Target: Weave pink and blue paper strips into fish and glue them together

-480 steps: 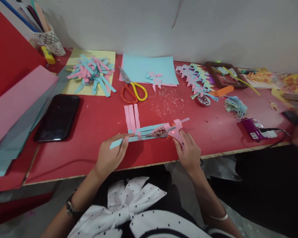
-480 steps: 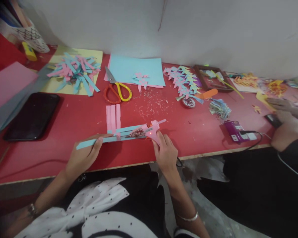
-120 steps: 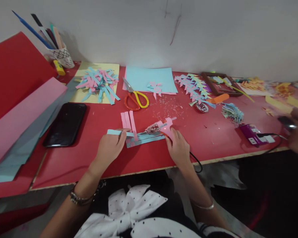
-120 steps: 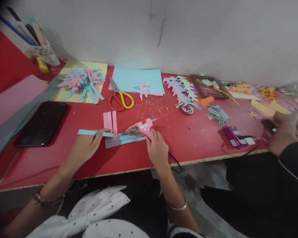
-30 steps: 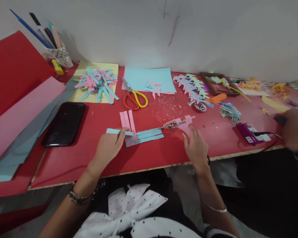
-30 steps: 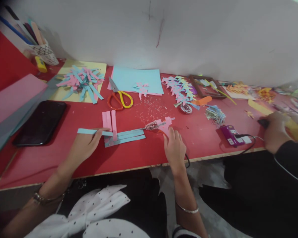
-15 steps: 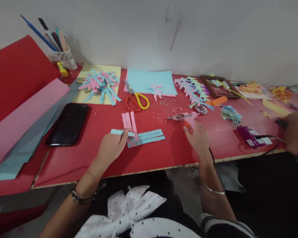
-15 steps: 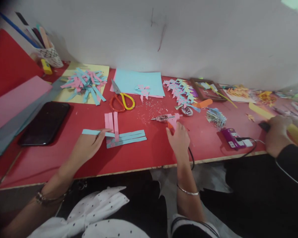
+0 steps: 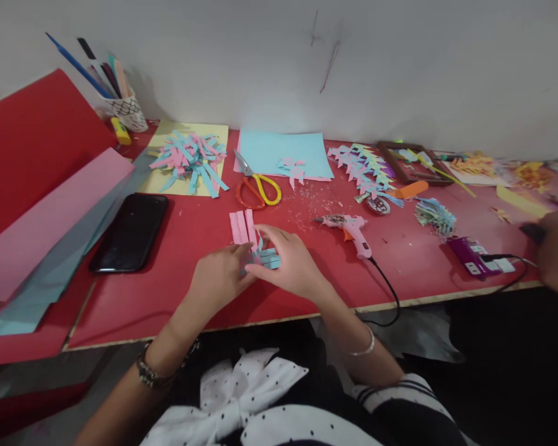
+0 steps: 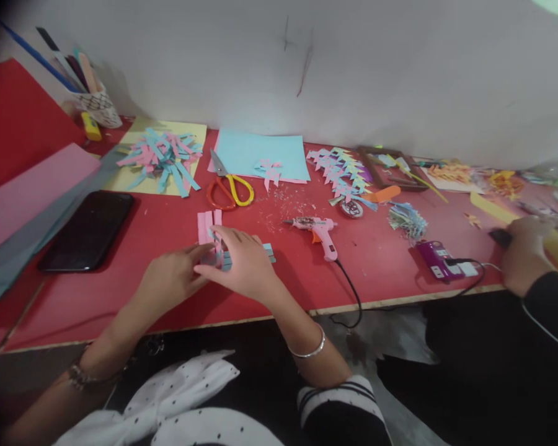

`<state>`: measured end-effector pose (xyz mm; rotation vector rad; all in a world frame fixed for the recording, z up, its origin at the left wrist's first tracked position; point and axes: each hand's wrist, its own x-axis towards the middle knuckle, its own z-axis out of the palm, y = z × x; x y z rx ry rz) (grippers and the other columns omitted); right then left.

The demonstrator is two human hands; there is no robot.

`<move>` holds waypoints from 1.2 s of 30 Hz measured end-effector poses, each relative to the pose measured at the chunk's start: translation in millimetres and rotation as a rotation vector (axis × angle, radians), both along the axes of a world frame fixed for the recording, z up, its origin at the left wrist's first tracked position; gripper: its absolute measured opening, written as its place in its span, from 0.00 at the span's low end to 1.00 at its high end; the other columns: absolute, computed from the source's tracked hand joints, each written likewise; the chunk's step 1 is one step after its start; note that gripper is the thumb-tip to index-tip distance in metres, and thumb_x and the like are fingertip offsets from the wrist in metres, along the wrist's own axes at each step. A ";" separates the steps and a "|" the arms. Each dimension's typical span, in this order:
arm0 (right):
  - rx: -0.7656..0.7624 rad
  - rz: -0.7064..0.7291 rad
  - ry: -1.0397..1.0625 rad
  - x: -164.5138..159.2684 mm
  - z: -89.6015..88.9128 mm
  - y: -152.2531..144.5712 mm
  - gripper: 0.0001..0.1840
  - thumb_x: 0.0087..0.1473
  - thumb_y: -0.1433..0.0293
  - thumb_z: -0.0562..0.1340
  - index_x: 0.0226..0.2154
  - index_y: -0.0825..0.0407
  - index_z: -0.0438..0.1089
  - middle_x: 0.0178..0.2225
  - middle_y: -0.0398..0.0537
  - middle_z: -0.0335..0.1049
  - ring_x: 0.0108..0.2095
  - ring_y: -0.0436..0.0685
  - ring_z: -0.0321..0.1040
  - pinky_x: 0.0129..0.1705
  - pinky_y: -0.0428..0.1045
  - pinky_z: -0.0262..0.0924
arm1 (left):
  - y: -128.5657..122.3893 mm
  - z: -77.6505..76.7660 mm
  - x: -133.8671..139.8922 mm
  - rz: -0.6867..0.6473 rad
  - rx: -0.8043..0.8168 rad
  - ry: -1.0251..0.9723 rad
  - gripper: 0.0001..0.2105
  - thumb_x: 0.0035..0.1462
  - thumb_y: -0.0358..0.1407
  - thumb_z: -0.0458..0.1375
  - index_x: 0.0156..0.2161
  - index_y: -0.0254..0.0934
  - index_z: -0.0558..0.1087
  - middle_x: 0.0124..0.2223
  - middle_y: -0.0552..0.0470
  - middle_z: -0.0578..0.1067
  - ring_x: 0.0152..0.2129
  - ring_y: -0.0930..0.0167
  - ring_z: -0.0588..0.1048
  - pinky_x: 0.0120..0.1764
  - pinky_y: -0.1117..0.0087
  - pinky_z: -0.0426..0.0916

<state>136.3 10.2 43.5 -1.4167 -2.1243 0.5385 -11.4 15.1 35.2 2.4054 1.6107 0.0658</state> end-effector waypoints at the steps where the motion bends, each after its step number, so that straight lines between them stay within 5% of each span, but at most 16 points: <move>1: -0.004 -0.024 0.020 0.5 0.4 1.8 0.22 0.47 0.62 0.59 0.45 0.54 0.62 0.38 0.48 0.69 0.37 0.54 0.64 0.39 0.49 0.55 | -0.3 -0.3 0.1 -0.009 0.015 -0.004 0.19 0.54 0.43 0.48 0.48 0.36 0.67 0.40 0.45 0.76 0.33 0.64 0.75 0.27 0.71 0.63; 4: -0.008 -0.109 0.085 12.5 1.0 7.1 0.07 0.50 0.69 0.55 0.33 0.53 0.66 0.30 0.44 0.70 0.29 0.50 0.63 0.33 0.46 0.53 | -1.2 -4.6 0.3 -0.010 0.087 -0.025 0.16 0.55 0.41 0.47 0.45 0.36 0.69 0.37 0.47 0.76 0.32 0.65 0.75 0.29 0.71 0.64; 12: 0.096 -0.353 -0.087 41.1 -11.9 7.4 0.07 0.48 0.74 0.54 0.27 0.52 0.66 0.28 0.44 0.71 0.28 0.51 0.63 0.33 0.49 0.42 | -1.5 -14.0 -1.5 -0.076 0.240 -0.136 0.11 0.55 0.36 0.48 0.36 0.35 0.72 0.32 0.48 0.77 0.31 0.66 0.74 0.33 0.69 0.66; 21: 0.122 -0.384 -0.303 46.6 -30.4 5.3 0.10 0.49 0.77 0.52 0.28 0.52 0.67 0.27 0.43 0.71 0.30 0.52 0.63 0.35 0.50 0.37 | -2.1 -17.6 -1.3 -0.087 0.286 -0.174 0.10 0.54 0.35 0.49 0.34 0.36 0.72 0.32 0.50 0.77 0.29 0.67 0.74 0.35 0.68 0.67; 36: 0.112 -0.374 -0.540 48.7 -36.8 5.7 0.12 0.55 0.76 0.50 0.29 0.51 0.68 0.25 0.44 0.70 0.30 0.53 0.61 0.34 0.50 0.35 | -6.4 -25.8 0.6 -0.124 0.410 -0.160 0.10 0.54 0.32 0.48 0.35 0.35 0.73 0.35 0.49 0.77 0.30 0.67 0.75 0.41 0.65 0.68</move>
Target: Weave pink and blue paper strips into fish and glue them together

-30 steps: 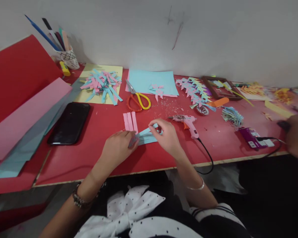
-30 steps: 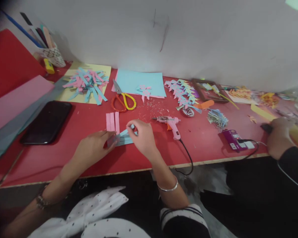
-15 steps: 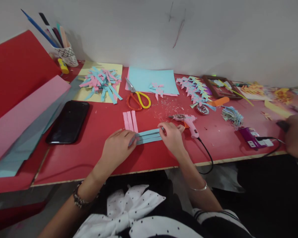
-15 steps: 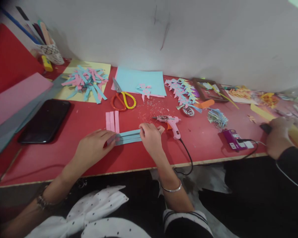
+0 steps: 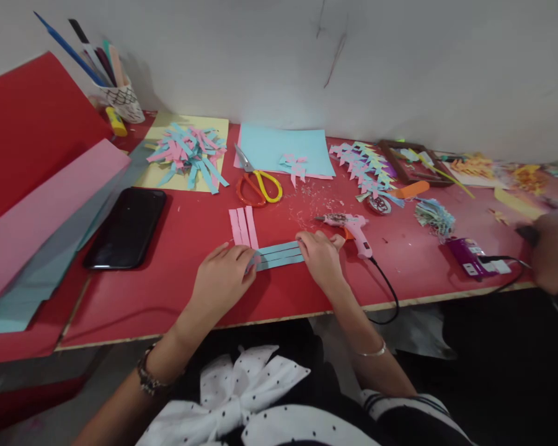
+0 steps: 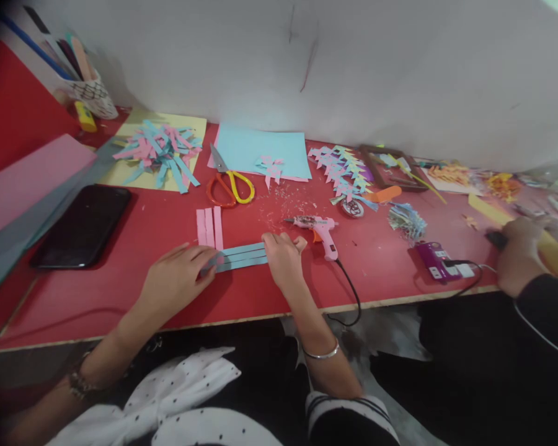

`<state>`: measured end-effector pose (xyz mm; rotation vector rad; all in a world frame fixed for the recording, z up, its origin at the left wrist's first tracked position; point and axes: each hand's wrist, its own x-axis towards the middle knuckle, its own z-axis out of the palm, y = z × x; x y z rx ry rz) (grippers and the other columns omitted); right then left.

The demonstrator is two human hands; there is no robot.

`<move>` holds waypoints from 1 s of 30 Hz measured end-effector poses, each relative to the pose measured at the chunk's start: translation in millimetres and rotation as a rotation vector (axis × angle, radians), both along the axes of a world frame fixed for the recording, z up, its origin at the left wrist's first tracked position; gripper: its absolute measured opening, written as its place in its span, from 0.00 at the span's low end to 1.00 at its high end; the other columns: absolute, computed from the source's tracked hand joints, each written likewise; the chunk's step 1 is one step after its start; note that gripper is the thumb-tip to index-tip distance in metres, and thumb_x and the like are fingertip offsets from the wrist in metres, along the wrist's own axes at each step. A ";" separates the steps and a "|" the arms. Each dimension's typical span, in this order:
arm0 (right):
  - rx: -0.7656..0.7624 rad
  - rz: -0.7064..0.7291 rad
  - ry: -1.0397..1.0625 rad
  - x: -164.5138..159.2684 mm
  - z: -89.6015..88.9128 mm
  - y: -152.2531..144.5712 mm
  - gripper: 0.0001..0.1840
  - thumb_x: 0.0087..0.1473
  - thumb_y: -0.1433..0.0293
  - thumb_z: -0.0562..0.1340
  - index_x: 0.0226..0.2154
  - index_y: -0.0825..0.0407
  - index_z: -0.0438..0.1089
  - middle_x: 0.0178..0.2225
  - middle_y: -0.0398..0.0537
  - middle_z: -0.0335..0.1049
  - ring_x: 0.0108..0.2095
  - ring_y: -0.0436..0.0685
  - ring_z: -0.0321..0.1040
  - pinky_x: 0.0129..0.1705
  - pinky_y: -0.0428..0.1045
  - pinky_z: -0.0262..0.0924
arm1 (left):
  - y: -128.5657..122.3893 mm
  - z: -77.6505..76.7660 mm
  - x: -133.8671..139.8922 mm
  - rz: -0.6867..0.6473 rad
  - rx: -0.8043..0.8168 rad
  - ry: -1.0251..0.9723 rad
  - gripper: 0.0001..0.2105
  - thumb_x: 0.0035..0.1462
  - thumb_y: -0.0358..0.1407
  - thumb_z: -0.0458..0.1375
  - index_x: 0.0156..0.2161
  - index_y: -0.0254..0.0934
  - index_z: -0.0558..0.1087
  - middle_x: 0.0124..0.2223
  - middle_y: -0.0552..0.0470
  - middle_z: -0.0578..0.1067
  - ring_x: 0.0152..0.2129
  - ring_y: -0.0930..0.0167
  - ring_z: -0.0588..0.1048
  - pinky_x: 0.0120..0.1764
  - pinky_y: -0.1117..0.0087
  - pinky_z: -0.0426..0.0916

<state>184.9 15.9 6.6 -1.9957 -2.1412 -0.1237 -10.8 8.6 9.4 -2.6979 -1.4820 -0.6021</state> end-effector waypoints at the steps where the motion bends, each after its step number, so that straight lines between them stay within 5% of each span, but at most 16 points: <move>1: 0.008 -0.006 -0.010 0.4 -0.2 0.2 0.12 0.55 0.76 0.50 0.29 0.52 0.68 0.25 0.45 0.70 0.30 0.53 0.61 0.34 0.50 0.35 | 0.0 0.3 0.0 0.001 0.003 -0.002 0.10 0.53 0.31 0.49 0.35 0.35 0.73 0.35 0.49 0.77 0.30 0.67 0.75 0.41 0.65 0.68; 6: 0.090 -0.051 -0.026 -5.0 6.8 -6.3 0.13 0.56 0.73 0.50 0.33 0.51 0.70 0.28 0.47 0.69 0.32 0.54 0.59 0.36 0.52 0.36 | -0.7 1.5 0.1 -0.020 0.023 -0.004 0.10 0.51 0.29 0.50 0.35 0.35 0.73 0.34 0.49 0.77 0.29 0.67 0.75 0.41 0.65 0.68; 13: -0.071 0.290 -0.039 -36.1 8.6 -27.9 0.17 0.57 0.61 0.48 0.47 0.39 0.65 0.41 0.48 0.63 0.39 0.56 0.55 0.41 0.54 0.38 | -3.4 -2.9 0.3 -0.023 0.058 0.049 0.11 0.51 0.29 0.49 0.35 0.32 0.74 0.36 0.44 0.77 0.31 0.65 0.76 0.42 0.63 0.68; 19: -0.123 0.199 -0.021 -29.7 5.9 -28.3 0.18 0.57 0.60 0.48 0.46 0.41 0.66 0.42 0.51 0.62 0.41 0.58 0.54 0.41 0.56 0.39 | -3.7 -3.1 -0.5 -0.010 0.011 0.055 0.12 0.52 0.30 0.49 0.37 0.33 0.74 0.38 0.45 0.77 0.32 0.66 0.76 0.44 0.63 0.67; 30: 0.006 -0.021 -0.056 8.4 5.7 -27.4 0.16 0.56 0.63 0.50 0.41 0.43 0.70 0.39 0.51 0.63 0.37 0.57 0.55 0.38 0.54 0.40 | -4.1 -3.2 -1.2 0.007 -0.024 0.031 0.13 0.53 0.30 0.48 0.40 0.33 0.72 0.39 0.46 0.77 0.34 0.66 0.75 0.45 0.63 0.66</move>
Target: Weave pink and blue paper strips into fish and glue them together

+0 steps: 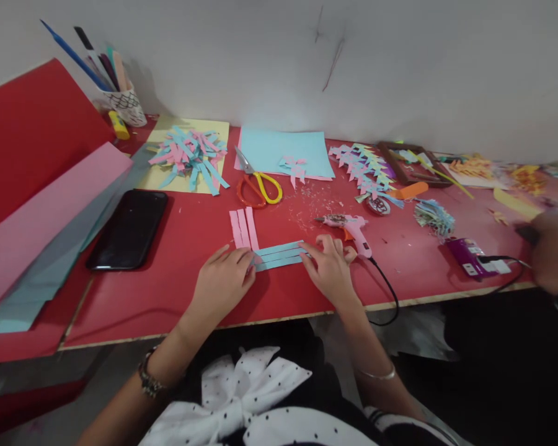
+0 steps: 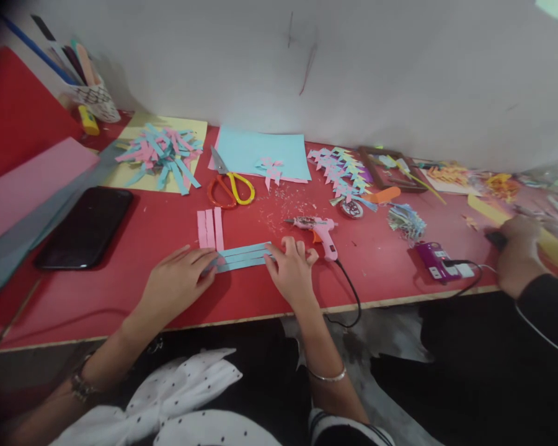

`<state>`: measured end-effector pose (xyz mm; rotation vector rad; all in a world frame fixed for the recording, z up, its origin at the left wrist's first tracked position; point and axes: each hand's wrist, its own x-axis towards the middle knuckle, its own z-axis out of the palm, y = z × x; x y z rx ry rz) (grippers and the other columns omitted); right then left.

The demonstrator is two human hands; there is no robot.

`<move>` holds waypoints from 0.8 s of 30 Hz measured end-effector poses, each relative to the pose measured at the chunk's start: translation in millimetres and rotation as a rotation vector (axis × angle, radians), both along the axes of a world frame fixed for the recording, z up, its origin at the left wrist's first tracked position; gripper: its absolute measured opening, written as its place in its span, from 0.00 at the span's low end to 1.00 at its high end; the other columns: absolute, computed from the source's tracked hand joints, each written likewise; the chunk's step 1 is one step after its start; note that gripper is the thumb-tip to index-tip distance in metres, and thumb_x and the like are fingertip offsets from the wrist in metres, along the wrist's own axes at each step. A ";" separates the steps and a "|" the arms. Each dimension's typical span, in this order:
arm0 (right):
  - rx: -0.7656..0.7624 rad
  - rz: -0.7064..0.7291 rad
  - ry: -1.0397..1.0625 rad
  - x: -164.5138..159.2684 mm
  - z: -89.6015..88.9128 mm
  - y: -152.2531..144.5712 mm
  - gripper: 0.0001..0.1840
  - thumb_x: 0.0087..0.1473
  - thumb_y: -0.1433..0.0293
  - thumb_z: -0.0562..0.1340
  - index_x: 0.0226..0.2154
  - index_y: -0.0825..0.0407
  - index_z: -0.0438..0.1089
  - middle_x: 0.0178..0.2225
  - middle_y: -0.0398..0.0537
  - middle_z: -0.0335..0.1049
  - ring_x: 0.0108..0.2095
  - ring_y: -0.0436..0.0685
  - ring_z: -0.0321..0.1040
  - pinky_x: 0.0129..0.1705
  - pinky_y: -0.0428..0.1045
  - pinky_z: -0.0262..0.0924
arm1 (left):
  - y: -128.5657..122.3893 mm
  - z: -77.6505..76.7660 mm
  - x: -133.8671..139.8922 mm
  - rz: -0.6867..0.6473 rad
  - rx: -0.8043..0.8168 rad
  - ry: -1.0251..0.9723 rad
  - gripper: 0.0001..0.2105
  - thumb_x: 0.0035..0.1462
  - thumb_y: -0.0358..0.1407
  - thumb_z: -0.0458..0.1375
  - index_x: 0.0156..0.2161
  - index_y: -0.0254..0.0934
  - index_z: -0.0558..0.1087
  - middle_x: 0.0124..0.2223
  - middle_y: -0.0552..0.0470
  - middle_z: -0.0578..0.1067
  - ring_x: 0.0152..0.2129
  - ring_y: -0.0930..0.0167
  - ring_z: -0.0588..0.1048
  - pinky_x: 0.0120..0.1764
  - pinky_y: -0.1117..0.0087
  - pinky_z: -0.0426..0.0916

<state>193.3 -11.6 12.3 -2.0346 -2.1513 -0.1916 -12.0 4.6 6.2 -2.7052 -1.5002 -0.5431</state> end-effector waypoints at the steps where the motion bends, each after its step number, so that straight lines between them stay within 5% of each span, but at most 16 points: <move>1: 0.015 -0.008 -0.001 2.6 -0.4 0.3 0.16 0.56 0.63 0.50 0.41 0.44 0.70 0.38 0.51 0.63 0.37 0.57 0.55 0.38 0.54 0.40 | -0.2 -0.2 -0.3 0.003 0.003 0.003 0.13 0.53 0.30 0.48 0.41 0.33 0.72 0.39 0.45 0.77 0.35 0.66 0.75 0.45 0.63 0.66; 7: 0.140 -0.119 0.125 3.0 0.6 2.3 0.19 0.56 0.64 0.48 0.41 0.53 0.69 0.38 0.54 0.65 0.38 0.60 0.58 0.38 0.54 0.43 | 0.9 -1.6 -4.0 -0.048 -0.033 0.029 0.13 0.55 0.30 0.48 0.44 0.34 0.69 0.41 0.44 0.76 0.37 0.65 0.74 0.45 0.62 0.65; 15: -0.176 0.309 0.274 -30.7 3.7 5.1 0.25 0.54 0.61 0.52 0.54 0.50 0.55 0.53 0.52 0.60 0.53 0.59 0.53 0.53 0.58 0.36 | 2.0 -9.4 -19.5 -0.010 -0.132 -0.012 0.16 0.54 0.37 0.51 0.47 0.35 0.65 0.48 0.41 0.70 0.44 0.62 0.69 0.44 0.61 0.65; 19: -0.230 0.354 0.279 -40.6 1.2 6.0 0.27 0.54 0.60 0.52 0.55 0.49 0.53 0.54 0.52 0.59 0.53 0.60 0.54 0.55 0.63 0.27 | 1.7 -14.1 -26.1 -0.017 -0.120 -0.044 0.14 0.55 0.38 0.50 0.46 0.36 0.66 0.47 0.43 0.70 0.45 0.62 0.68 0.45 0.61 0.65; 24: -0.218 0.343 0.264 -47.0 3.8 2.9 0.26 0.53 0.62 0.53 0.54 0.52 0.55 0.50 0.54 0.63 0.49 0.61 0.57 0.53 0.62 0.32 | 0.3 -11.9 -26.0 0.005 -0.094 -0.058 0.13 0.55 0.34 0.49 0.45 0.34 0.66 0.45 0.42 0.71 0.41 0.63 0.70 0.41 0.62 0.67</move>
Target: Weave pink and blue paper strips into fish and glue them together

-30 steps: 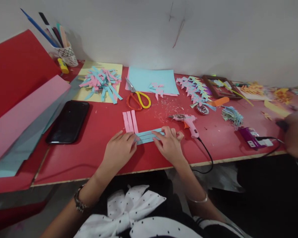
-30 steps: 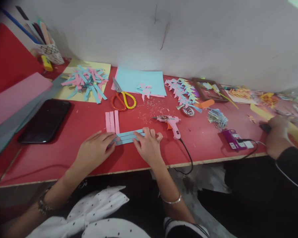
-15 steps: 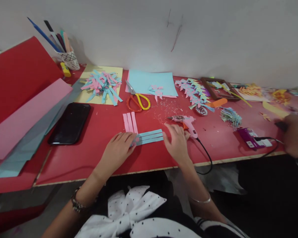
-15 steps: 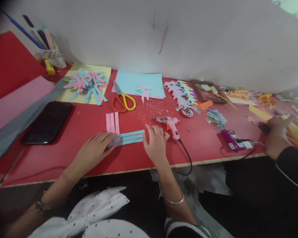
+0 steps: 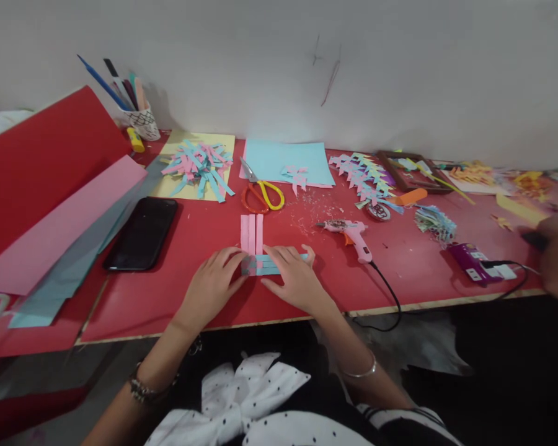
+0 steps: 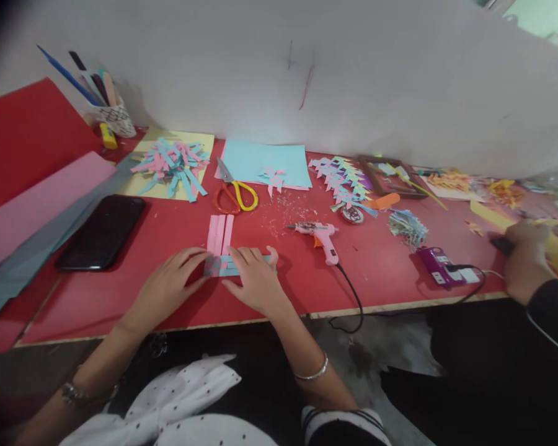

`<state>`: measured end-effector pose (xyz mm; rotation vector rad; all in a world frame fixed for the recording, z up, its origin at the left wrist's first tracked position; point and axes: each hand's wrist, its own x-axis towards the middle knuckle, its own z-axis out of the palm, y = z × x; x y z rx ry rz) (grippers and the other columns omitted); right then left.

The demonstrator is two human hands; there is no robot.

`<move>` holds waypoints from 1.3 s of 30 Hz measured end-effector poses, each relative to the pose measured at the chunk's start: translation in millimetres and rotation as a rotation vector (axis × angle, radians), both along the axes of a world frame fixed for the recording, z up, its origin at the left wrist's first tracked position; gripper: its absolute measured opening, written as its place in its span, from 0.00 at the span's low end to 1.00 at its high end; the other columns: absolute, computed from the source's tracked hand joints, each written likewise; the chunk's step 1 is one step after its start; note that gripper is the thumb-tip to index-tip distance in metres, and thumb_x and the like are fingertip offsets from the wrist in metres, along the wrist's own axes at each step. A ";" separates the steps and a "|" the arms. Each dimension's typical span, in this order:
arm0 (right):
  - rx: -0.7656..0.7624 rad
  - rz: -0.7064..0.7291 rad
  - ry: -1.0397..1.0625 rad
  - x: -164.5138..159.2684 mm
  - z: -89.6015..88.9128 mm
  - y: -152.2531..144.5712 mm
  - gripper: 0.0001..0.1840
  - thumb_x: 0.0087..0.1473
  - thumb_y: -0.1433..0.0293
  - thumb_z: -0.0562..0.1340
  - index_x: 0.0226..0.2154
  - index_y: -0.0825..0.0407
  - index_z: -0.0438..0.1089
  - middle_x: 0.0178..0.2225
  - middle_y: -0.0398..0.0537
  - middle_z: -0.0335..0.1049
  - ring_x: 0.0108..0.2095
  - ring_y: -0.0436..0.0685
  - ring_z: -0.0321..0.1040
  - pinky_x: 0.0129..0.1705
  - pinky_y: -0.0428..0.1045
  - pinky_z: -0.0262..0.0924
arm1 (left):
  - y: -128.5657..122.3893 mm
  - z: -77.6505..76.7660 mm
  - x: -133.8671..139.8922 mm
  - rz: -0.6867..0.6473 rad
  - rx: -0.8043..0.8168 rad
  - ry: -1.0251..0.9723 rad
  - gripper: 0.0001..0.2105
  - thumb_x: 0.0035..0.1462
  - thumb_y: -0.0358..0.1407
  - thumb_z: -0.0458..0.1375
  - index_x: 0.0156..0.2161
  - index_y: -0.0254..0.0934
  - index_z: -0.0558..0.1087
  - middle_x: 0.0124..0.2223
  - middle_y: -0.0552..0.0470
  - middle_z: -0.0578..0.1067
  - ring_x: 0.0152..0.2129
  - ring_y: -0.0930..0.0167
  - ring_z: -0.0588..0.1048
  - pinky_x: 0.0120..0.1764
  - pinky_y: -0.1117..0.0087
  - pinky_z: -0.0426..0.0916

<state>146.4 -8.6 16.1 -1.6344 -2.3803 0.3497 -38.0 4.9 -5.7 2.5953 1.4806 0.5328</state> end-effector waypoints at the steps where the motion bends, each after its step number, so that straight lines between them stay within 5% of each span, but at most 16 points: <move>1: 0.001 -0.003 -0.003 -1.2 0.8 -1.4 0.26 0.53 0.62 0.53 0.53 0.52 0.56 0.49 0.55 0.64 0.49 0.61 0.57 0.52 0.61 0.33 | 0.1 0.9 0.0 0.006 0.003 0.001 0.12 0.56 0.34 0.48 0.45 0.35 0.66 0.44 0.43 0.71 0.41 0.63 0.70 0.41 0.63 0.67; 10: 0.031 -0.060 0.015 -15.7 0.9 -13.6 0.20 0.53 0.66 0.53 0.49 0.52 0.60 0.43 0.53 0.68 0.43 0.60 0.61 0.46 0.57 0.42 | 5.3 4.6 -6.4 0.019 0.009 0.023 0.12 0.57 0.34 0.44 0.42 0.37 0.68 0.41 0.45 0.73 0.36 0.66 0.72 0.38 0.66 0.67; 21: -0.082 -0.049 0.220 -26.1 6.1 -18.2 0.17 0.51 0.71 0.53 0.45 0.51 0.62 0.42 0.50 0.69 0.43 0.58 0.63 0.48 0.58 0.40 | 7.6 1.7 -10.8 0.031 -0.033 -0.051 0.11 0.56 0.34 0.47 0.41 0.36 0.68 0.40 0.45 0.72 0.37 0.65 0.71 0.39 0.65 0.67; 27: 0.086 -0.271 0.278 19.3 13.1 -0.5 0.14 0.50 0.69 0.52 0.40 0.53 0.66 0.37 0.51 0.71 0.36 0.56 0.66 0.44 0.56 0.50 | 26.9 3.4 -20.3 -0.032 -0.107 -0.053 0.14 0.56 0.36 0.46 0.44 0.35 0.67 0.42 0.45 0.70 0.39 0.65 0.69 0.41 0.64 0.66; 34: 0.333 -0.438 0.272 82.6 20.8 11.1 0.15 0.48 0.65 0.51 0.33 0.54 0.68 0.29 0.51 0.70 0.26 0.54 0.64 0.33 0.50 0.59 | 83.1 12.4 -9.0 -0.079 -0.176 -0.045 0.18 0.55 0.38 0.48 0.49 0.34 0.64 0.47 0.43 0.66 0.46 0.63 0.64 0.47 0.60 0.61; 39: 0.487 -0.649 0.059 108.6 16.9 9.6 0.17 0.50 0.63 0.49 0.33 0.54 0.67 0.28 0.54 0.68 0.28 0.59 0.63 0.32 0.53 0.58 | 104.1 8.1 3.8 -0.093 -0.201 -0.007 0.18 0.52 0.36 0.51 0.49 0.33 0.65 0.44 0.43 0.65 0.44 0.61 0.63 0.46 0.59 0.61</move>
